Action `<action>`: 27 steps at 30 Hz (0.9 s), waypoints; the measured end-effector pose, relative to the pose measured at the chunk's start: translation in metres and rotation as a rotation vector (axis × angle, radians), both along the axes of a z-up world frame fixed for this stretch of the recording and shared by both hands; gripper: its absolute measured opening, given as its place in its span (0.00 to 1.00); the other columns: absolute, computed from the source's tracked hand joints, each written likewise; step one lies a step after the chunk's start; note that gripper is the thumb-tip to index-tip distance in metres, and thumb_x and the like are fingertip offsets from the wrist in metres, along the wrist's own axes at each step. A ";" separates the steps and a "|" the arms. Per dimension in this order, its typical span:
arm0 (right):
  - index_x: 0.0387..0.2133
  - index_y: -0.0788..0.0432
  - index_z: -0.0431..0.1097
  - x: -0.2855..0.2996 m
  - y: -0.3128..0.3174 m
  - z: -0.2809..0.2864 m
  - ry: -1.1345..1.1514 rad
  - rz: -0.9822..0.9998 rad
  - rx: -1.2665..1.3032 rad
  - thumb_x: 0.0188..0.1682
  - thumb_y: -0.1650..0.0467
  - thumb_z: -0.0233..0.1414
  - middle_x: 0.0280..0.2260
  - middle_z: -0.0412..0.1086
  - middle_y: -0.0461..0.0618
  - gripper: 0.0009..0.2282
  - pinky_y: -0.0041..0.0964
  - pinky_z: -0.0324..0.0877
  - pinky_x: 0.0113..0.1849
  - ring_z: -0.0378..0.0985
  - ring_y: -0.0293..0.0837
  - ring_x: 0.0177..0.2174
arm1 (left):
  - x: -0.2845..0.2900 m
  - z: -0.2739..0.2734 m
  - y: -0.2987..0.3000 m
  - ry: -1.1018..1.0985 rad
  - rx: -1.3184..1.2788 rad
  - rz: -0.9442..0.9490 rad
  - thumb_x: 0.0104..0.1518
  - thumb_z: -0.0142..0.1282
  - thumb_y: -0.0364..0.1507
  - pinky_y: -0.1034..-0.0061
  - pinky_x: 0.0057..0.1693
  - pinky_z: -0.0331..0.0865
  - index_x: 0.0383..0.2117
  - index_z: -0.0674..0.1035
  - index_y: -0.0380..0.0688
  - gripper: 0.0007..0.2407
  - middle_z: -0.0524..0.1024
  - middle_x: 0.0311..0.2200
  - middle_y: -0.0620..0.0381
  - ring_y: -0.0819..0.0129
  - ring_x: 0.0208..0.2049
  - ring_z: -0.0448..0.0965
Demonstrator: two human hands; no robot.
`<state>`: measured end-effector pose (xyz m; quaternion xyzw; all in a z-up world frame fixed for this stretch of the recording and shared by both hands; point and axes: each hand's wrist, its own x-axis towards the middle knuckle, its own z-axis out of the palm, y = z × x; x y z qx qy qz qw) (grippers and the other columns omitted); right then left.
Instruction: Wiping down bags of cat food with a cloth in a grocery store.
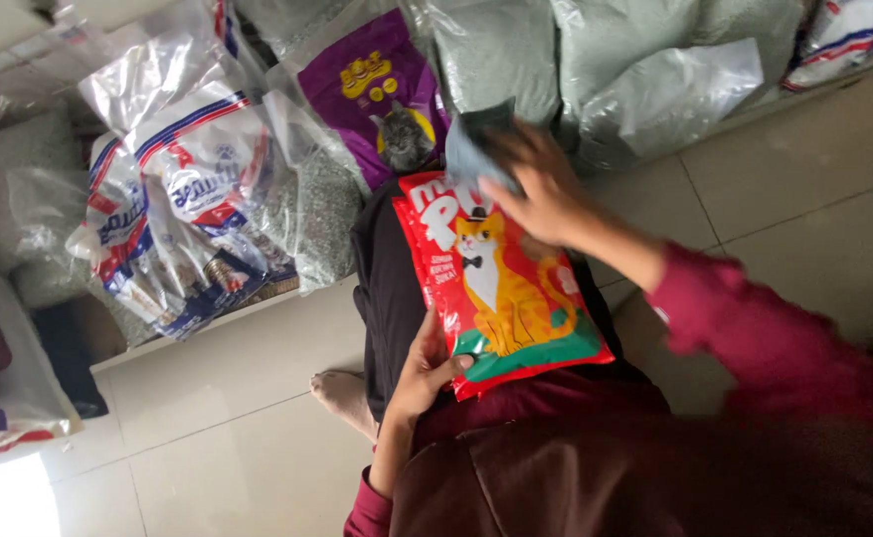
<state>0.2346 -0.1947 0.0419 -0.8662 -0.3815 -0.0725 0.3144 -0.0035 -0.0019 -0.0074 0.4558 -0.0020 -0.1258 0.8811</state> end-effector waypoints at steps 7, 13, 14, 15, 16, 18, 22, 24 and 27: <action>0.43 0.59 0.75 -0.063 -0.005 0.016 -0.086 -0.057 -0.165 0.55 0.60 0.51 0.67 0.56 0.54 0.15 0.68 0.48 0.64 0.50 0.65 0.67 | 0.000 0.002 -0.003 0.044 -0.038 0.017 0.55 0.57 0.14 0.69 0.70 0.58 0.72 0.51 0.39 0.37 0.63 0.68 0.52 0.65 0.67 0.64; 0.56 0.47 0.74 -0.171 -0.011 0.056 -0.105 0.344 -0.174 0.45 0.58 0.57 0.66 0.56 0.53 0.24 0.78 0.45 0.59 0.48 0.61 0.66 | -0.031 -0.111 0.013 0.051 0.221 0.098 0.51 0.62 0.14 0.68 0.63 0.66 0.65 0.63 0.35 0.32 0.70 0.60 0.53 0.65 0.60 0.71; 0.56 0.47 0.74 -0.157 -0.008 0.054 -0.106 0.343 -0.173 0.45 0.58 0.57 0.66 0.56 0.53 0.24 0.78 0.45 0.59 0.48 0.61 0.66 | -0.025 -0.095 0.011 0.049 0.222 0.097 0.51 0.62 0.14 0.68 0.63 0.66 0.65 0.63 0.35 0.32 0.70 0.60 0.53 0.65 0.60 0.71; 0.56 0.49 0.73 -0.142 -0.003 0.051 -0.132 0.342 -0.175 0.43 0.56 0.57 0.65 0.56 0.54 0.26 0.79 0.46 0.58 0.49 0.62 0.65 | -0.020 -0.079 0.010 0.061 0.195 0.074 0.53 0.62 0.15 0.68 0.63 0.66 0.66 0.63 0.34 0.31 0.70 0.60 0.51 0.64 0.59 0.71; 0.56 0.51 0.72 -0.127 0.003 0.048 -0.158 0.340 -0.177 0.42 0.55 0.57 0.65 0.56 0.55 0.28 0.80 0.47 0.57 0.49 0.63 0.64 | -0.016 -0.062 0.010 0.072 0.168 0.051 0.55 0.61 0.15 0.68 0.63 0.66 0.66 0.63 0.33 0.30 0.71 0.59 0.49 0.64 0.59 0.71; 0.55 0.49 0.73 -0.073 0.019 0.026 -0.173 0.231 -0.185 0.47 0.56 0.56 0.65 0.58 0.53 0.23 0.77 0.49 0.57 0.51 0.62 0.65 | -0.008 -0.018 0.003 0.076 0.104 0.031 0.56 0.60 0.15 0.68 0.65 0.65 0.68 0.61 0.33 0.31 0.70 0.60 0.48 0.63 0.60 0.70; 0.53 0.52 0.73 0.023 0.047 -0.011 -0.015 -0.073 -0.251 0.56 0.55 0.52 0.62 0.63 0.49 0.20 0.74 0.52 0.60 0.57 0.58 0.64 | 0.002 0.002 -0.008 0.085 -0.012 0.064 0.56 0.58 0.15 0.70 0.67 0.61 0.72 0.50 0.38 0.37 0.65 0.65 0.49 0.65 0.64 0.67; 0.55 0.53 0.74 0.013 0.048 -0.008 -0.003 -0.102 -0.225 0.56 0.55 0.51 0.62 0.63 0.49 0.21 0.74 0.52 0.61 0.57 0.59 0.64 | -0.002 -0.004 -0.006 0.092 -0.019 0.072 0.55 0.57 0.15 0.70 0.67 0.61 0.72 0.48 0.39 0.39 0.65 0.66 0.50 0.65 0.64 0.67; 0.50 0.56 0.74 -0.039 0.034 0.019 -0.062 -0.090 -0.280 0.55 0.55 0.52 0.65 0.60 0.52 0.20 0.75 0.50 0.61 0.54 0.61 0.65 | -0.003 -0.009 -0.004 0.094 -0.027 0.067 0.55 0.57 0.14 0.70 0.67 0.61 0.73 0.46 0.40 0.40 0.64 0.66 0.50 0.65 0.64 0.67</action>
